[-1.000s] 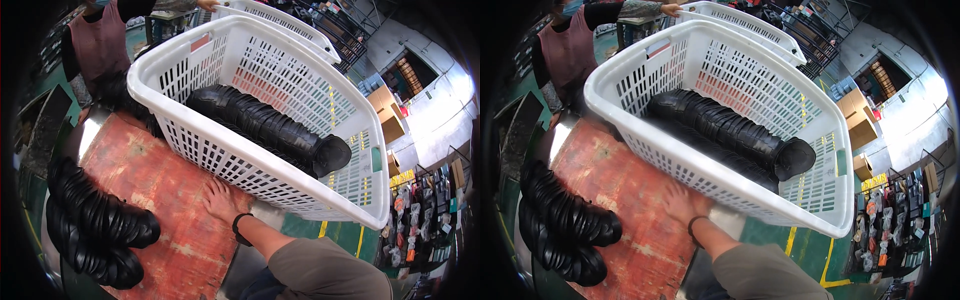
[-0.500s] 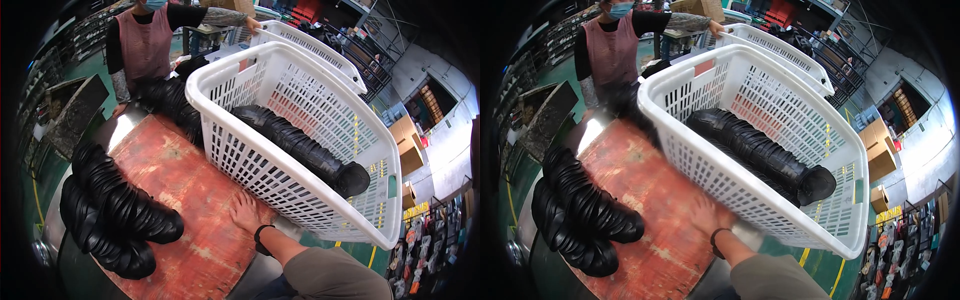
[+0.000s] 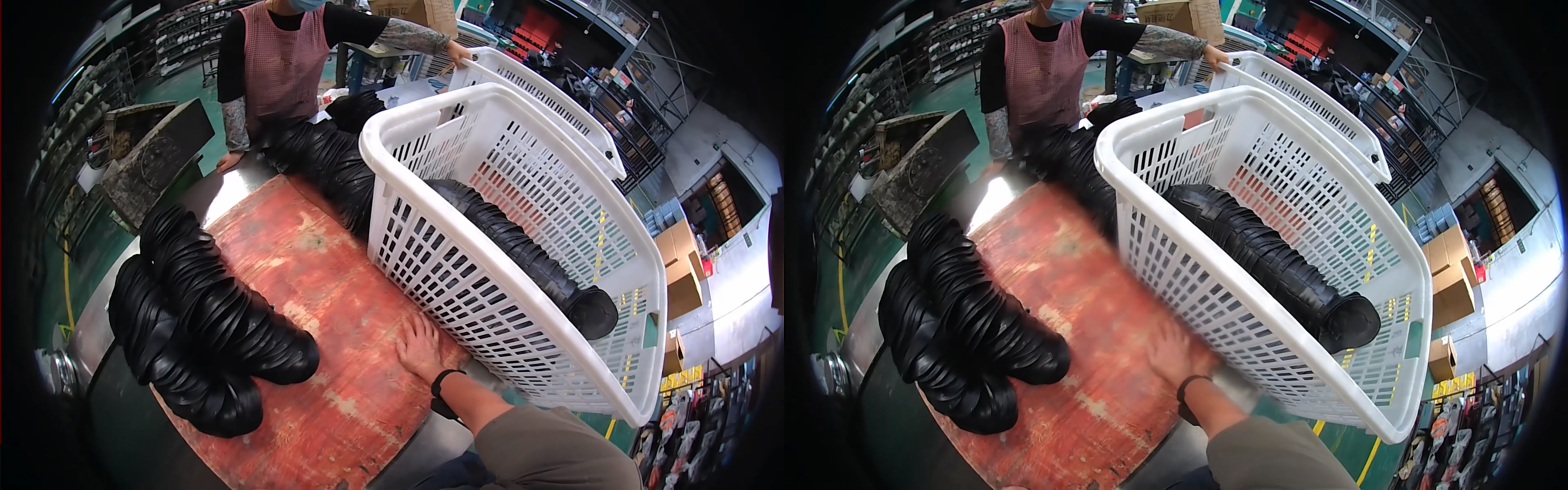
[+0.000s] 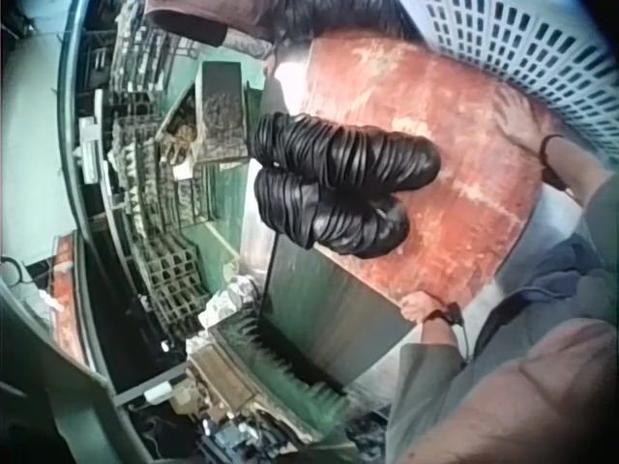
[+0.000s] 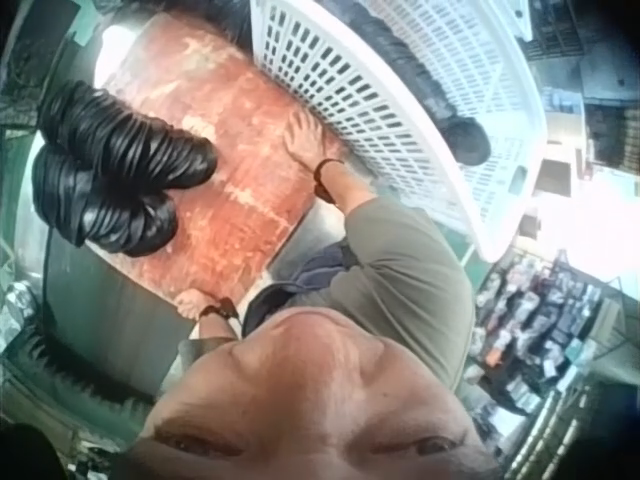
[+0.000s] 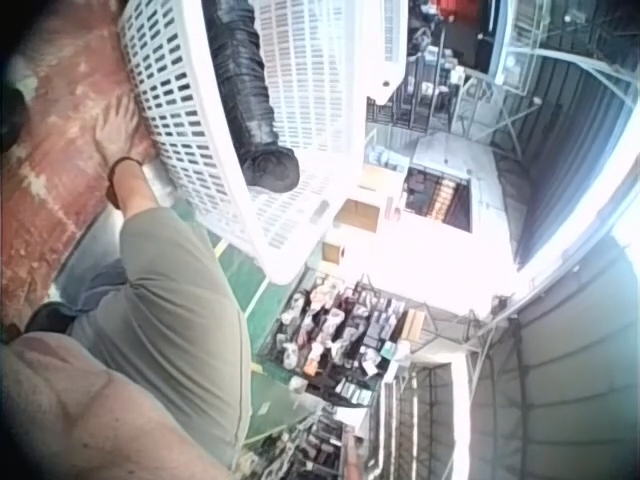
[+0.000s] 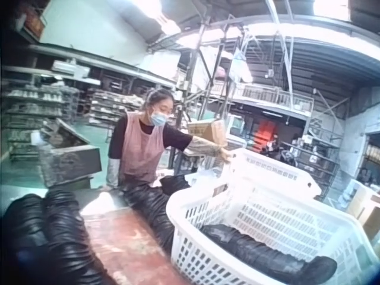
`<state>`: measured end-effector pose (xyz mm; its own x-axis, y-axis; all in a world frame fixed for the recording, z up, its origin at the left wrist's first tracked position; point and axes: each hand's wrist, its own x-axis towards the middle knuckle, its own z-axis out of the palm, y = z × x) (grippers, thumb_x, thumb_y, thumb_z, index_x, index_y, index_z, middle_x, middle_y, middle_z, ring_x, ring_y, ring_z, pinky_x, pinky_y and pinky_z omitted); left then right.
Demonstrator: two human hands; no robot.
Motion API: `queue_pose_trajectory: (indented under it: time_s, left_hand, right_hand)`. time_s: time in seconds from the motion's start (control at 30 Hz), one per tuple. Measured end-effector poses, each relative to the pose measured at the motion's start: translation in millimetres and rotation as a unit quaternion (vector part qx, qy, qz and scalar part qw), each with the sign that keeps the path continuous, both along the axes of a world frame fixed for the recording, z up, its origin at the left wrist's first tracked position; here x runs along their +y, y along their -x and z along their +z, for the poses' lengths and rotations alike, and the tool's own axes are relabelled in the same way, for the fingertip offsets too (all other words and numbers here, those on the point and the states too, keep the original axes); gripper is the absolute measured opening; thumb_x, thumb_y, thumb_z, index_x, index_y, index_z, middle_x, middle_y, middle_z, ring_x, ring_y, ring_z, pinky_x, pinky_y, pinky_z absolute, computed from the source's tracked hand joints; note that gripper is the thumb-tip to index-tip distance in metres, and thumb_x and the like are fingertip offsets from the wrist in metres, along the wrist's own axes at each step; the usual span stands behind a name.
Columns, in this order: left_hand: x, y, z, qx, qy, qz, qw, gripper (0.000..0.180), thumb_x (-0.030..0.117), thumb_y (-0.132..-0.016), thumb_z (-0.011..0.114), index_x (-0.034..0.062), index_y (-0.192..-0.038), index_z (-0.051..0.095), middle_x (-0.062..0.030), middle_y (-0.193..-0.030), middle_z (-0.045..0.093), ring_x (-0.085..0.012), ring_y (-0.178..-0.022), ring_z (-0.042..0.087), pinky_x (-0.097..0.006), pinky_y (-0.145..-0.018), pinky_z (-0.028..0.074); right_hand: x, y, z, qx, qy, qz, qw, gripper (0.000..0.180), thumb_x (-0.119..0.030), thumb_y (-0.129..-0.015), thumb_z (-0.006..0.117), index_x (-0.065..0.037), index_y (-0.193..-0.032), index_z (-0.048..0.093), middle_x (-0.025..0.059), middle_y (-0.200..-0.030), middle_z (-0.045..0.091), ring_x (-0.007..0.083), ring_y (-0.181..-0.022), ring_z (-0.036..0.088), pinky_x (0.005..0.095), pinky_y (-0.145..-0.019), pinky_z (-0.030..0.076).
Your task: Organizing stacks of shoe components on a table and into baskets in a factory setting.
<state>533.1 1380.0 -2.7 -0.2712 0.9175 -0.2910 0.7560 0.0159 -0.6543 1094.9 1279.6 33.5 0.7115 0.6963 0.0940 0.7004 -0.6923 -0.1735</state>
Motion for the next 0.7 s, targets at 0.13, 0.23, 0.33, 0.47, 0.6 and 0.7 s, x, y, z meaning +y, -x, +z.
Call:
queue_pose_trajectory:
  time_s: [0.13, 0.23, 0.33, 0.47, 0.6, 0.7]
  left_hand:
    - [-4, 24, -18, 0.058, -0.082, 0.006, 0.995, 0.086, 0.033, -0.086, 0.077, -0.0193, -0.142, 0.039, -0.0256, -0.108, 0.070, -0.0349, -0.099, 0.071, -0.051, -0.076, 0.058]
    - [-1, 30, -21, 0.093, -0.327, 0.026, 0.940, 0.032, 0.032, -0.099, 0.047, 0.0074, -0.106, 0.067, -0.0077, -0.087, 0.065, -0.0248, -0.075, 0.066, -0.037, -0.063, 0.056]
    - [11, -2, -10, 0.079, -0.285, 0.071, 0.953, 0.027, 0.033, -0.100, 0.049, 0.0114, -0.101, 0.066, -0.0076, -0.090, 0.067, -0.0236, -0.078, 0.068, -0.041, -0.062, 0.056]
    - [31, -25, 25, -0.178, -0.315, 0.385, 0.849, 0.046, 0.041, -0.106, 0.037, 0.0038, -0.109, 0.063, -0.0169, -0.114, 0.068, -0.0369, -0.106, 0.068, -0.056, -0.089, 0.054]
    - [24, -10, 26, -0.174, -0.325, 0.402, 0.838, 0.048, 0.043, -0.106, 0.037, 0.0033, -0.112, 0.063, -0.0165, -0.117, 0.067, -0.0364, -0.110, 0.066, -0.055, -0.092, 0.051]
    - [23, -11, 22, -0.175, -0.325, 0.402, 0.838, 0.049, 0.043, -0.106, 0.037, 0.0032, -0.113, 0.063, -0.0159, -0.118, 0.066, -0.0362, -0.111, 0.065, -0.054, -0.093, 0.050]
  right_hand:
    - [20, 19, -6, 0.025, 0.013, 0.027, 0.999, 0.063, -0.040, -0.097, 0.054, -0.007, -0.150, 0.046, 0.0196, -0.158, 0.038, 0.0390, -0.149, 0.030, 0.0587, -0.119, 0.026]
    - [28, 18, -4, -0.001, 0.000, 0.074, 0.997, 0.051, -0.035, -0.097, 0.054, -0.003, -0.136, 0.059, 0.0243, -0.144, 0.052, 0.0420, -0.136, 0.046, 0.0553, -0.113, 0.038]
    - [19, 6, 33, -0.056, 0.016, 0.100, 0.993, 0.049, -0.032, -0.097, 0.054, 0.000, -0.133, 0.058, 0.0254, -0.141, 0.055, 0.0439, -0.131, 0.049, 0.0537, -0.114, 0.039]
    - [6, 2, -9, -0.043, 0.021, 0.020, 0.999, 0.062, -0.035, -0.099, 0.053, -0.006, -0.153, 0.043, 0.0226, -0.160, 0.037, 0.0413, -0.149, 0.032, 0.0571, -0.120, 0.026]
    - [11, 12, -14, -0.036, 0.012, 0.041, 0.998, 0.063, -0.035, -0.099, 0.053, -0.007, -0.154, 0.042, 0.0216, -0.160, 0.037, 0.0411, -0.148, 0.033, 0.0562, -0.120, 0.026]
    - [10, 10, -13, -0.040, 0.009, 0.040, 0.998, 0.063, -0.035, -0.098, 0.053, -0.007, -0.154, 0.042, 0.0213, -0.160, 0.037, 0.0409, -0.148, 0.033, 0.0563, -0.120, 0.026]
